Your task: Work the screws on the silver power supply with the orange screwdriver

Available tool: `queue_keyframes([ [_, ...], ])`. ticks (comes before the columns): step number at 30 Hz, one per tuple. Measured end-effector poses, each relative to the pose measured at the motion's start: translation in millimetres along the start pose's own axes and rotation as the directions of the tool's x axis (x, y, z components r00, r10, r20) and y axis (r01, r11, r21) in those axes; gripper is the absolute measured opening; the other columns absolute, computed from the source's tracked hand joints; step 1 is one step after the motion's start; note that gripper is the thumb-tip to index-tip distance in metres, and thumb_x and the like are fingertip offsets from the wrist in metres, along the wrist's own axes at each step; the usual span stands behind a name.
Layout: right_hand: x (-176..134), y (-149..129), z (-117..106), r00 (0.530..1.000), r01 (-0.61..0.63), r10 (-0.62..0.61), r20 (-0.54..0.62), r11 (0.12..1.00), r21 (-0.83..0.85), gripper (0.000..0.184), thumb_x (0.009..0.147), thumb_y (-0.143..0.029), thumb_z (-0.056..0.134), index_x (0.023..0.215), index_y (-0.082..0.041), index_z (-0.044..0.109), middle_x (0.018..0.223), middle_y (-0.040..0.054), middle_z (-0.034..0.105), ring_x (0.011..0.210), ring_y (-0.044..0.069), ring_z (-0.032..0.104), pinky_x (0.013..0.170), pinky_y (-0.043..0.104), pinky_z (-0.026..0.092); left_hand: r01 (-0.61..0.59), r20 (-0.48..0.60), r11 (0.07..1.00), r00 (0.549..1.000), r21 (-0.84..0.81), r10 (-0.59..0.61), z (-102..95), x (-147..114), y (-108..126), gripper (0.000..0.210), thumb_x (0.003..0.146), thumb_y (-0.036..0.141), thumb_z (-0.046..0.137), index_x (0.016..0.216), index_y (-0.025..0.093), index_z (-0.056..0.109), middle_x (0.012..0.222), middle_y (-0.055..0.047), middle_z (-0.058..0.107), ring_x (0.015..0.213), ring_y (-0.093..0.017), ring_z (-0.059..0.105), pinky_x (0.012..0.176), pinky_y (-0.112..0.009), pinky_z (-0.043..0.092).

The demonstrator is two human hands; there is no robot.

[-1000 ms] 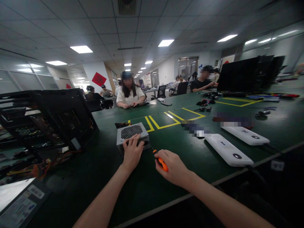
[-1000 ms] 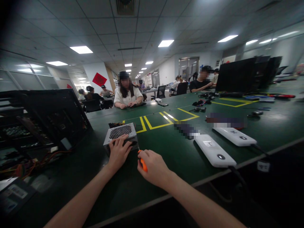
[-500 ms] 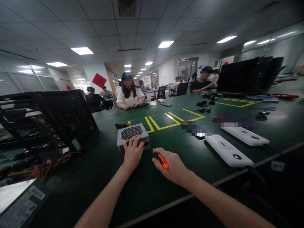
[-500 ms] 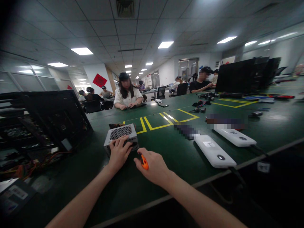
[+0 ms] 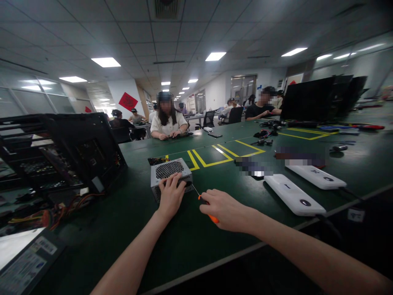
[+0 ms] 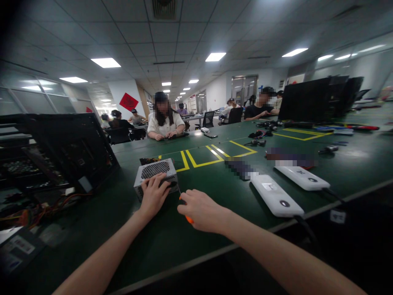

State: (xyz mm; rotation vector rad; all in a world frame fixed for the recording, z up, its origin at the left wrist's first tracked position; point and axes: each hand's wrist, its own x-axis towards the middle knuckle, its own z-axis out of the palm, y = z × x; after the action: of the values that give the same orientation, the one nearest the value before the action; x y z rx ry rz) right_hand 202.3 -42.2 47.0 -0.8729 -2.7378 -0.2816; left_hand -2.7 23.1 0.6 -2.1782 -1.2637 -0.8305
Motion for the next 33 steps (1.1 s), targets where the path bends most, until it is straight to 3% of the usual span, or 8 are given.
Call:
queue_keyframes([
  [2,-2.7,1.2,-1.6,0.993,-0.107,0.112,-0.024,0.979,0.175,0.018,0.075,-0.022,0.061,0.092,-0.018,0.06,0.092,0.005,0.055,0.079,0.016,0.051,0.069,0.028,0.042,0.008,0.007,1.0,1.0,0.007,-0.008,-0.2,-0.1,0.5,0.019,0.082,0.017,0.045,0.094,0.022,0.06,0.124,-0.011,0.051,0.119,-0.027,0.039,0.09,-0.046,0.025],
  [5,-3.4,-1.5,0.2,0.945,-0.264,0.323,-0.049,0.842,0.47,0.034,0.082,-0.039,0.054,0.11,-0.02,0.056,0.098,0.0055,0.057,0.084,0.015,0.055,0.076,0.029,0.044,0.019,0.029,0.998,0.999,0.065,-0.021,0.0,1.2,3.1,0.02,0.082,0.02,0.046,0.098,0.024,0.058,0.124,-0.01,0.049,0.118,-0.027,0.038,0.09,-0.047,0.026],
  [9,-2.7,-7.2,0.6,0.843,-0.388,0.534,-0.057,0.679,0.623,0.031,0.086,-0.032,0.047,0.114,-0.02,0.052,0.101,0.0048,0.062,0.088,0.015,0.058,0.08,0.03,0.043,0.043,0.05,0.986,0.997,0.163,-0.052,2.3,6.9,9.4,0.026,0.079,0.029,0.052,0.105,0.027,0.055,0.118,-0.01,0.049,0.115,-0.028,0.039,0.09,-0.048,0.028],
  [12,-5.9,-7.4,-3.5,0.8,-0.48,0.6,-0.005,0.645,0.595,0.025,0.081,-0.027,0.052,0.106,-0.022,0.055,0.095,0.0022,0.064,0.082,0.016,0.06,0.075,0.029,0.044,0.052,0.044,0.982,0.997,0.182,-0.06,4.6,10.7,13.0,0.032,0.08,0.03,0.052,0.112,0.027,0.052,0.113,-0.012,0.049,0.115,-0.028,0.038,0.091,-0.048,0.028],
  [15,-7.5,-5.8,-4.0,0.783,-0.521,0.622,-0.014,0.669,0.531,0.02,0.08,-0.02,0.053,0.099,-0.021,0.058,0.1,0.0029,0.063,0.092,0.017,0.059,0.082,0.031,0.042,0.065,0.027,0.986,0.997,0.155,-0.07,6.0,11.4,13.1,0.04,0.081,0.029,0.05,0.121,0.025,0.046,0.119,-0.014,0.048,0.117,-0.027,0.038,0.091,-0.046,0.029],
  [20,5.3,-13.5,12.1,0.711,-0.602,0.703,-0.024,0.625,0.498,0.021,0.089,-0.025,0.04,0.099,-0.016,0.056,0.089,0.0056,0.064,0.08,0.017,0.061,0.07,0.029,0.046,0.074,0.013,0.994,0.997,0.08,-0.075,6.7,9.9,8.6,0.048,0.08,0.026,0.053,0.126,0.021,0.042,0.129,-0.011,0.047,0.118,-0.027,0.037,0.092,-0.043,0.028],
  [27,5.3,-31.4,31.9,0.745,-0.583,0.622,-0.24,0.782,0.22,0.017,0.086,-0.015,0.044,0.096,-0.016,0.057,0.087,0.005,0.061,0.074,0.016,0.06,0.061,0.026,0.046,0.103,0.01,0.995,0.995,0.009,-0.103,6.8,11.1,5.7,0.048,0.076,0.023,0.057,0.123,0.024,0.046,0.127,-0.006,0.051,0.116,-0.025,0.04,0.091,-0.042,0.029],
  [33,-7.4,-29.9,40.8,0.72,-0.536,0.581,-0.38,0.813,0.227,0.019,0.086,-0.016,0.043,0.1,-0.017,0.055,0.087,0.0038,0.06,0.074,0.014,0.06,0.062,0.025,0.047,0.136,0.01,0.991,0.991,-0.011,-0.136,7.0,12.5,7.4,0.048,0.075,0.022,0.058,0.122,0.025,0.046,0.126,-0.006,0.051,0.115,-0.025,0.039,0.091,-0.043,0.029],
])
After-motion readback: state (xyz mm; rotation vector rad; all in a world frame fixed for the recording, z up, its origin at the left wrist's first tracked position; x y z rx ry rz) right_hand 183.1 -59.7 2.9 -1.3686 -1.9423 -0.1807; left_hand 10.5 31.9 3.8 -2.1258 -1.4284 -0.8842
